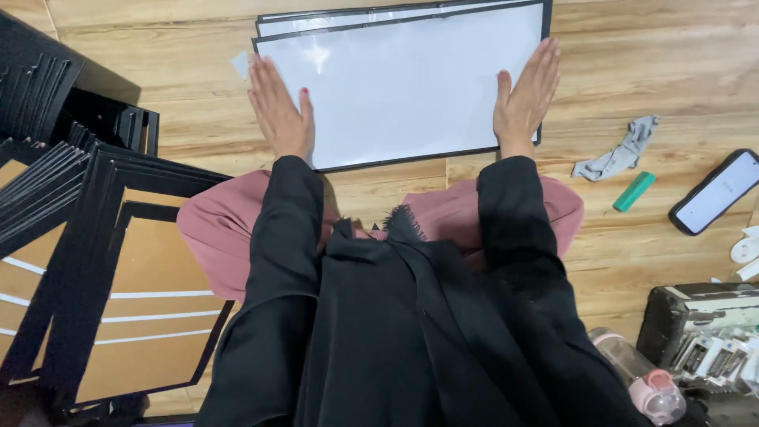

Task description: Manually assembling folder covers by inserting white paper sheets and smoothing them out.

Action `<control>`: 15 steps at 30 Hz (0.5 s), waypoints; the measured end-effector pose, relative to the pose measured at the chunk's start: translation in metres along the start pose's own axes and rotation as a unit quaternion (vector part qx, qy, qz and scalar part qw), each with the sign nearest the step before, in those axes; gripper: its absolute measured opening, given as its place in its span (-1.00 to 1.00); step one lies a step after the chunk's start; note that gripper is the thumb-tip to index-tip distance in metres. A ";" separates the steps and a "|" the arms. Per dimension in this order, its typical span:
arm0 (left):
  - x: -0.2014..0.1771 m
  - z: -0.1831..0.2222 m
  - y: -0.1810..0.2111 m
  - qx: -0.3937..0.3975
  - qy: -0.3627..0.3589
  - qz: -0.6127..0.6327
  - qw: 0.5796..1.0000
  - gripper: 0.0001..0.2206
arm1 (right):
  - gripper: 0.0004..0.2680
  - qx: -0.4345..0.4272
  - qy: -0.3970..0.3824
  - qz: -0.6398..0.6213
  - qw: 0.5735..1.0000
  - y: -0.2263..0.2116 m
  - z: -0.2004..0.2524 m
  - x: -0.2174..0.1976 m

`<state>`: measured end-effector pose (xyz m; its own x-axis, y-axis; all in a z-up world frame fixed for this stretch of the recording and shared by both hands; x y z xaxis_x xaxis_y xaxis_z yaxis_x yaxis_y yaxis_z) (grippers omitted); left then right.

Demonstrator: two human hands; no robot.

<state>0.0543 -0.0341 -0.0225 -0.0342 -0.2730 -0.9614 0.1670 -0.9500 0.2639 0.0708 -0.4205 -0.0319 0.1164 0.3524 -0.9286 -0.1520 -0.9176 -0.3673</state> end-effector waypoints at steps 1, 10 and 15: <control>0.002 0.001 -0.007 -0.049 0.027 0.055 0.997 -0.44 | -0.54 0.023 0.005 0.005 1.000 0.004 0.001 0.002; 0.017 -0.032 0.044 0.118 0.027 0.140 0.983 -0.44 | -0.57 0.065 0.044 -0.013 0.997 0.018 -0.002 0.009; 0.004 0.029 0.092 0.347 -0.122 0.140 0.919 0.09 | -0.55 0.071 0.078 -0.020 0.994 0.021 -0.005 0.002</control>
<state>0.0411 -0.1264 0.0003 -0.3202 -0.4661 -0.8247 -0.4627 -0.6827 0.5655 0.0731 -0.4396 -0.0411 0.2748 0.3445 -0.8977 -0.2798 -0.8645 -0.4175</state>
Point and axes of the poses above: each hand's wrist, its own z-axis away from the middle knuckle, its own x-axis out of the palm, y = z × x, the point moved 4 cm from there along -z, towards the middle knuckle, and after that the axes turned 1 degree about -z, right-handed, at the moved point
